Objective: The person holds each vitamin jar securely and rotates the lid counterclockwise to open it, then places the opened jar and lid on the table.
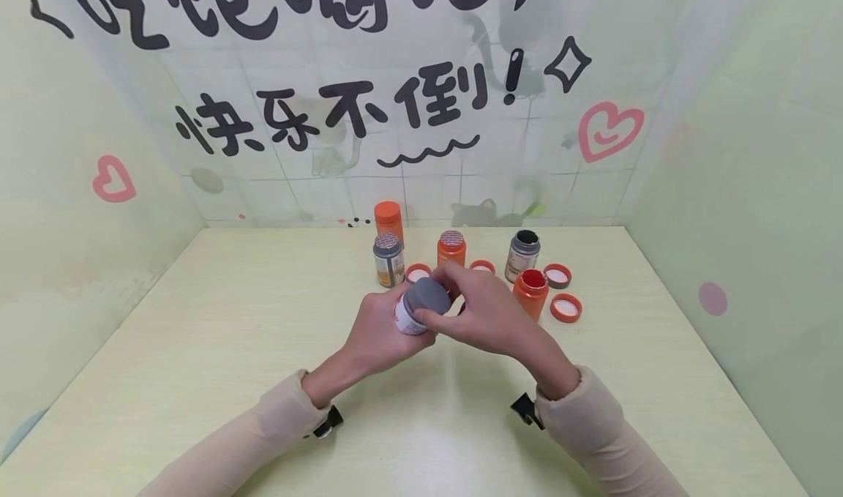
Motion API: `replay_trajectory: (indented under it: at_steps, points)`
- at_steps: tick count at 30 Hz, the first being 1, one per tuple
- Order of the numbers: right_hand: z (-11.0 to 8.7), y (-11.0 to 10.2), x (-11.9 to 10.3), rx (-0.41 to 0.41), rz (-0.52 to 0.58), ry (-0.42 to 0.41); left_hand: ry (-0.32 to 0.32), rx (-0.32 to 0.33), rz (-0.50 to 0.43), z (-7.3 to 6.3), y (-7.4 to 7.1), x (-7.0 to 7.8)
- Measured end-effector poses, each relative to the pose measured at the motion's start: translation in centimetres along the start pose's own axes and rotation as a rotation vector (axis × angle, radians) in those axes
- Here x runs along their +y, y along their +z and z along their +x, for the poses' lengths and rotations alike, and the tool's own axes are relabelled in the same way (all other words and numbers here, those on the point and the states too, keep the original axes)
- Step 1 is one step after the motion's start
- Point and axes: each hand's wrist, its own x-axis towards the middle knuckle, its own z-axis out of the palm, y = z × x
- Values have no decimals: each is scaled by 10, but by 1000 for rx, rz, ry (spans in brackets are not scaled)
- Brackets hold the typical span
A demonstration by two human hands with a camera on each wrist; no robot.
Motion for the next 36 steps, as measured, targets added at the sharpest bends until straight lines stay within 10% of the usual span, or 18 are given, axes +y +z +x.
replay_trajectory:
  at_steps: [36]
  points:
    - [0, -2, 0, 36, -25, 41, 8, 4, 9, 0, 0, 1]
